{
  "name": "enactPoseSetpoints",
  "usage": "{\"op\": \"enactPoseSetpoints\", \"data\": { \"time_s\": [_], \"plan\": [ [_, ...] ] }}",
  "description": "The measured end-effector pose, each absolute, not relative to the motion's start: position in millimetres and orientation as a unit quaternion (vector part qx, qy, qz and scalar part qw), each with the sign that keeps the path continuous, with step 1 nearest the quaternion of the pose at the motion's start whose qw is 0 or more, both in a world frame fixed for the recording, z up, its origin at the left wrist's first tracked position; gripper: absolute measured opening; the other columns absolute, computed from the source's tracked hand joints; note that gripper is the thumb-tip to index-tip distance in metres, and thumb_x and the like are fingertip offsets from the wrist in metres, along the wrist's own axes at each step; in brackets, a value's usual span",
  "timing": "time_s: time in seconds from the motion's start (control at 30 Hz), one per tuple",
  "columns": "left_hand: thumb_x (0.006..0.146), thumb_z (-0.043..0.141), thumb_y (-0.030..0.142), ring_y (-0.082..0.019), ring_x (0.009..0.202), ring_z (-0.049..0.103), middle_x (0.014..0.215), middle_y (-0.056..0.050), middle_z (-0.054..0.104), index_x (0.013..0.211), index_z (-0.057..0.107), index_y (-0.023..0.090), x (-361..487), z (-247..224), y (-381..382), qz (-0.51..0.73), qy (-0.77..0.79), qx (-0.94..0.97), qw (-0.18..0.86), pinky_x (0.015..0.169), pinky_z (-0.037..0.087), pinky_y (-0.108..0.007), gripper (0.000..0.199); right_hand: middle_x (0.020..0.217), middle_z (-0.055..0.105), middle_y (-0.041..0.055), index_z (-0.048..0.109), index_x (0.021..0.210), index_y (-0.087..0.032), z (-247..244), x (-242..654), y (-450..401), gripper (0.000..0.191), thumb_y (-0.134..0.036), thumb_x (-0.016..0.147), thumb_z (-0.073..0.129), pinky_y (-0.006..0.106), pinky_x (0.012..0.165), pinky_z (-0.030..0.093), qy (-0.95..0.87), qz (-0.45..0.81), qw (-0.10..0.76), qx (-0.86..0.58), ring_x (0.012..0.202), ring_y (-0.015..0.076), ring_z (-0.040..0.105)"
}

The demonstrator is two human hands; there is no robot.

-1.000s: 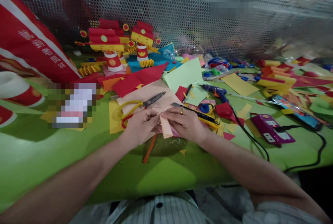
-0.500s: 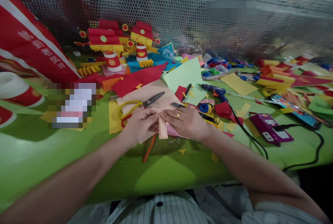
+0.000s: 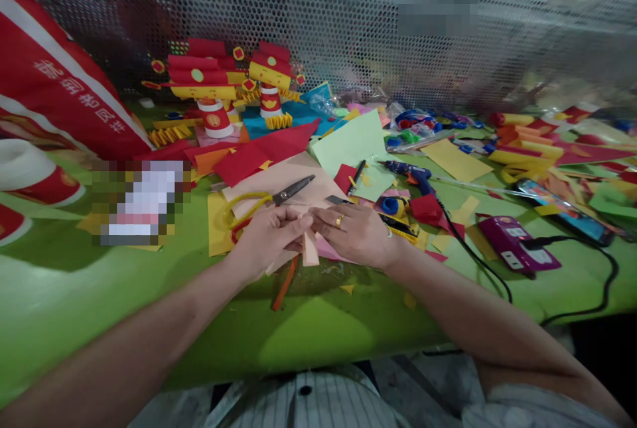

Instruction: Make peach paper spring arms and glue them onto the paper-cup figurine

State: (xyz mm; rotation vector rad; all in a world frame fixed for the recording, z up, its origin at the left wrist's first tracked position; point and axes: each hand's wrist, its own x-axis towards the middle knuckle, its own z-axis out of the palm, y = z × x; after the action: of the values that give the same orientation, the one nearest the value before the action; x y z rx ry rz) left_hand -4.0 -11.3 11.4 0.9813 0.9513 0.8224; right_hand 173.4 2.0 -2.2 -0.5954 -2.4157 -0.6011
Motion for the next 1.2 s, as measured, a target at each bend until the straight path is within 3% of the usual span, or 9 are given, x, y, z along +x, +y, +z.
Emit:
{"op": "enactPoseSetpoints", "data": {
  "time_s": [0.1,0.23,0.33,0.5,0.63,1.03,1.2],
  "plan": [
    [0.061,0.074,0.030,-0.011,0.061,0.063,0.062,0.003,0.065,0.070,0.057,0.016,-5,12,-10,0.357,0.435,0.438,0.701,0.061,0.051,-0.024,0.025,0.094,0.072,0.0075,0.067,0.098,-0.016,-2,175,2,0.026,-0.015,0.087,0.043,0.027,0.064,0.049,-0.910,-0.138,0.306,-0.245,0.071,0.0139,0.064],
    [0.064,0.072,0.026,-0.011,0.063,0.064,0.064,0.002,0.066,0.073,0.060,0.016,-6,14,-10,0.343,0.443,0.458,0.690,0.064,0.052,-0.025,0.018,0.098,0.071,0.0077,0.067,0.101,-0.017,1,182,7,0.028,-0.022,0.087,0.043,0.027,0.074,0.052,-0.867,0.197,0.370,-0.271,0.090,0.0151,0.065],
    [0.067,0.070,0.026,-0.013,0.065,0.066,0.065,0.001,0.068,0.073,0.060,0.016,-6,16,-11,0.339,0.433,0.468,0.692,0.063,0.052,-0.024,0.015,0.085,0.072,0.0057,0.070,0.090,-0.017,3,187,14,0.025,-0.033,0.084,0.051,0.025,0.065,0.052,-0.754,0.429,0.361,-0.344,0.075,0.0139,0.066],
    [0.068,0.069,0.026,-0.016,0.069,0.068,0.065,-0.001,0.069,0.074,0.058,0.016,-5,16,-11,0.350,0.419,0.461,0.699,0.068,0.053,-0.029,0.016,0.065,0.069,0.0026,0.070,0.071,-0.015,-3,180,18,0.028,-0.039,0.059,0.076,0.024,0.057,0.051,-0.621,0.617,0.325,-0.357,0.058,0.0115,0.062],
    [0.068,0.067,0.026,-0.017,0.069,0.068,0.066,-0.002,0.070,0.076,0.057,0.016,-4,16,-11,0.347,0.425,0.450,0.704,0.068,0.054,-0.030,0.016,0.059,0.066,0.0017,0.067,0.066,-0.014,-7,171,13,0.035,-0.044,0.053,0.079,0.024,0.056,0.051,-0.559,0.668,0.345,-0.349,0.053,0.0104,0.060],
    [0.061,0.073,0.022,-0.018,0.071,0.068,0.067,-0.001,0.069,0.077,0.058,0.015,1,18,-13,0.342,0.441,0.467,0.686,0.070,0.052,-0.030,0.023,0.055,0.062,-0.0007,0.061,0.061,-0.014,-10,164,7,0.036,-0.047,0.057,0.075,0.023,0.054,0.048,-0.572,0.636,0.370,-0.363,0.052,0.0093,0.058],
    [0.068,0.065,0.024,-0.020,0.078,0.067,0.070,-0.003,0.070,0.078,0.064,0.016,-2,11,-14,0.319,0.450,0.552,0.625,0.071,0.052,-0.030,0.013,0.054,0.061,-0.0016,0.062,0.061,-0.014,-7,166,6,0.032,-0.042,0.057,0.076,0.021,0.049,0.043,-0.596,0.607,0.344,-0.397,0.049,0.0074,0.053]
  ]
}}
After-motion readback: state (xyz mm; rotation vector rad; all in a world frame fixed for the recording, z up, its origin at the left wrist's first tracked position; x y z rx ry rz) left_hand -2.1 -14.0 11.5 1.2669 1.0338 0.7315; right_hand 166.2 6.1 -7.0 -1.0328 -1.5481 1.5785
